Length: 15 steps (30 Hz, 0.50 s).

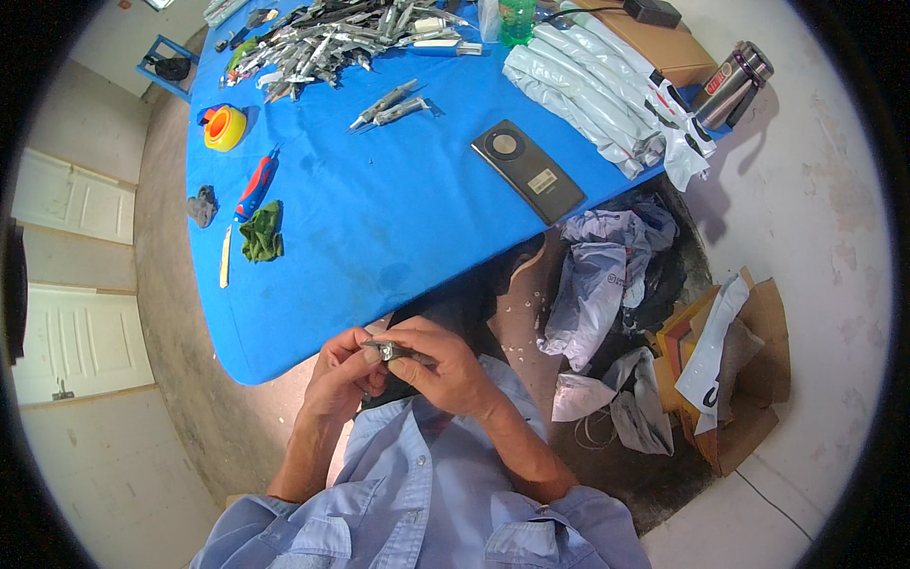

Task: The person wipes a small metal component with a green cloth and inserts it into a larger cylindrical metal tool body by hand.

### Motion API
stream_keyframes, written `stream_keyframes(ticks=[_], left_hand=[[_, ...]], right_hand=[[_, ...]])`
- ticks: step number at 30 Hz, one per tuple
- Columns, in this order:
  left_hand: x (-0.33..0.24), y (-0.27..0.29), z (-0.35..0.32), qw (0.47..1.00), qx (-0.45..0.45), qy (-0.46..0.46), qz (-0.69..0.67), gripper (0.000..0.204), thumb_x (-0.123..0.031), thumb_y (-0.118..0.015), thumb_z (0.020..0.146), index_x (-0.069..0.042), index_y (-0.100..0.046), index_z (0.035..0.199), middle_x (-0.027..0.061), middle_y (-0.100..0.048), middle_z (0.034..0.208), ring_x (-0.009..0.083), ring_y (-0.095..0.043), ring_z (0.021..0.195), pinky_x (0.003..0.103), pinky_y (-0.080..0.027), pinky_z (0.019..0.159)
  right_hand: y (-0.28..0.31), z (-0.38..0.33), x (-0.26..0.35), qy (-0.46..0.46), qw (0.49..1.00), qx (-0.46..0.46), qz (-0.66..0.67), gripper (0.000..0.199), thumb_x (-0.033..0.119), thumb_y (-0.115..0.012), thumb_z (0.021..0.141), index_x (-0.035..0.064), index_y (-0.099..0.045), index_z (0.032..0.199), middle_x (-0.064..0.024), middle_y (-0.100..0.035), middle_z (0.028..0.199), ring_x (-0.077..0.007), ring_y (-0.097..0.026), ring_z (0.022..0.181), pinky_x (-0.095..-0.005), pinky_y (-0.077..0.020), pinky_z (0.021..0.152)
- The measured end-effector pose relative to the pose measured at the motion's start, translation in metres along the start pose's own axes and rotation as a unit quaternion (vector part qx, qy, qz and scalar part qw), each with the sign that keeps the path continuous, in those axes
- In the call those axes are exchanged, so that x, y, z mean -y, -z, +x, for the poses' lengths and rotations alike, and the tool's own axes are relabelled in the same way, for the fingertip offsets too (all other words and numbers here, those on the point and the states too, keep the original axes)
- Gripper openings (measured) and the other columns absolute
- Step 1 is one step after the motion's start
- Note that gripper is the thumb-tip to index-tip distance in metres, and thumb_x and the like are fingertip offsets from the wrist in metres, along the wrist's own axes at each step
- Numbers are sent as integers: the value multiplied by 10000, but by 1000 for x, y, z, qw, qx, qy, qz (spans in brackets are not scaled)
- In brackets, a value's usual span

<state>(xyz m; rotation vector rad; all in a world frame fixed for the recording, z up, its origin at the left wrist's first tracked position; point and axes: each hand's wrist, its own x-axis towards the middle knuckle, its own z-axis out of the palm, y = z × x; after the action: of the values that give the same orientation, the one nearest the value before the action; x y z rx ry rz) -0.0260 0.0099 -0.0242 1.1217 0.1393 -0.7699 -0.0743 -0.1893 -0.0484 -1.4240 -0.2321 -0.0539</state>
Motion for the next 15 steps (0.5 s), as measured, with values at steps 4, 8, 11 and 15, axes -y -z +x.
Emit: stream_keyframes(ticks=[4,8,11,15], left_hand=[[-1,0,0,1000,-1,6,6,171,-184,-774,941,-76,-643,925,51,-689,790,106,-637,619,245,-496,527],[-4,-2,1,999,-18,19,33,148,-162,-761,947,-68,-650,923,47,-683,784,96,-632,619,239,-493,522],[-10,-4,1,997,-25,29,71,123,-145,-739,956,-65,-652,926,42,-682,782,88,-628,614,235,-491,518],[-13,-1,2,992,-20,26,121,131,-159,-725,970,-69,-649,913,35,-688,790,83,-619,603,232,-491,522]], right_hand=[[0,0,0,-3,1000,-4,3,339,39,-690,977,-24,-680,1310,-128,-677,1162,-228,-654,1021,-333,-525,893],[0,0,0,5,1000,-3,-18,329,36,-686,976,-26,-684,1300,-130,-680,1135,-234,-659,1005,-341,-529,883],[-2,0,0,11,999,-9,-42,310,37,-697,970,-25,-693,1274,-128,-691,1120,-231,-668,990,-336,-534,862],[-4,0,1,11,997,-24,-77,276,40,-721,957,-22,-712,1226,-121,-711,1118,-219,-683,974,-322,-542,828]])
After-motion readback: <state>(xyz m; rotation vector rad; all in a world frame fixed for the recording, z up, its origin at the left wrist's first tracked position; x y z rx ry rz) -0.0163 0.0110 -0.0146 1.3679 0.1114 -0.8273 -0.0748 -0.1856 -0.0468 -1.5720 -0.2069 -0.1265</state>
